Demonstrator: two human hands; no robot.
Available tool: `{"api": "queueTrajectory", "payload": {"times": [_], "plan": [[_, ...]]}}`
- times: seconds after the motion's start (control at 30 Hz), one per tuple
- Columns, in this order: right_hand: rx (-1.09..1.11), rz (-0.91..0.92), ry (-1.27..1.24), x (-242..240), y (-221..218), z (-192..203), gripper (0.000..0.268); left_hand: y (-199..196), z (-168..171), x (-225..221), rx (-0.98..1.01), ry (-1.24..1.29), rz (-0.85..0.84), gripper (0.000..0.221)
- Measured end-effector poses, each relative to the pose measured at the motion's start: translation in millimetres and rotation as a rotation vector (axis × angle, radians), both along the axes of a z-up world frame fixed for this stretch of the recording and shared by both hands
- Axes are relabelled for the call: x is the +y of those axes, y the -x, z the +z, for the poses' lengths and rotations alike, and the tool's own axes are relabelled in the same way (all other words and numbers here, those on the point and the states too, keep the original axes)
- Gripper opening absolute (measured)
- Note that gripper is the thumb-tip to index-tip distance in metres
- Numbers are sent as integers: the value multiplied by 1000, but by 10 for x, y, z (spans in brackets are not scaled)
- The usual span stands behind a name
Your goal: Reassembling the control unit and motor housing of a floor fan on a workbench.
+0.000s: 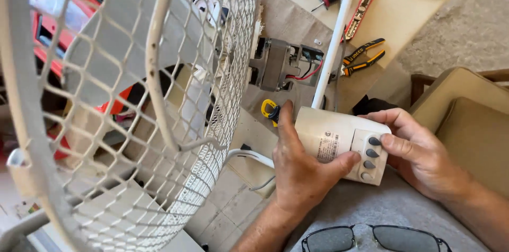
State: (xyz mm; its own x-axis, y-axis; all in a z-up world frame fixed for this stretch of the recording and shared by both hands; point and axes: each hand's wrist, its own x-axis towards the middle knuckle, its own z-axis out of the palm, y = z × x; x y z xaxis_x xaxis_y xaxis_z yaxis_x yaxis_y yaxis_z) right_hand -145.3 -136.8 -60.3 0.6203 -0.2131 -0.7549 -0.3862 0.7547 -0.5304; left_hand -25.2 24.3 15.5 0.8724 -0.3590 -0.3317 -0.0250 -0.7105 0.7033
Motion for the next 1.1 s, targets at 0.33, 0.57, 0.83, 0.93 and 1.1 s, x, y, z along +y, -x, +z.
{"api": "queueTrajectory", "payload": {"times": [0.33, 0.57, 0.83, 0.93, 1.1], "plan": [[-14, 178, -1, -443, -257, 61, 51, 78, 144, -54, 73, 46, 31, 136], [-49, 283, -48, -667, -344, 3, 52, 172, 99, -106, 30, 73, 45, 130], [-52, 375, -48, -835, -441, 8, 51, 256, 89, -253, -45, 74, 91, 125], [-24, 403, -26, -869, -485, 45, 50, 257, 124, -268, 4, 68, 112, 125], [8, 469, -35, -879, -598, 141, 49, 285, 169, -299, 24, 63, 164, 126]]}}
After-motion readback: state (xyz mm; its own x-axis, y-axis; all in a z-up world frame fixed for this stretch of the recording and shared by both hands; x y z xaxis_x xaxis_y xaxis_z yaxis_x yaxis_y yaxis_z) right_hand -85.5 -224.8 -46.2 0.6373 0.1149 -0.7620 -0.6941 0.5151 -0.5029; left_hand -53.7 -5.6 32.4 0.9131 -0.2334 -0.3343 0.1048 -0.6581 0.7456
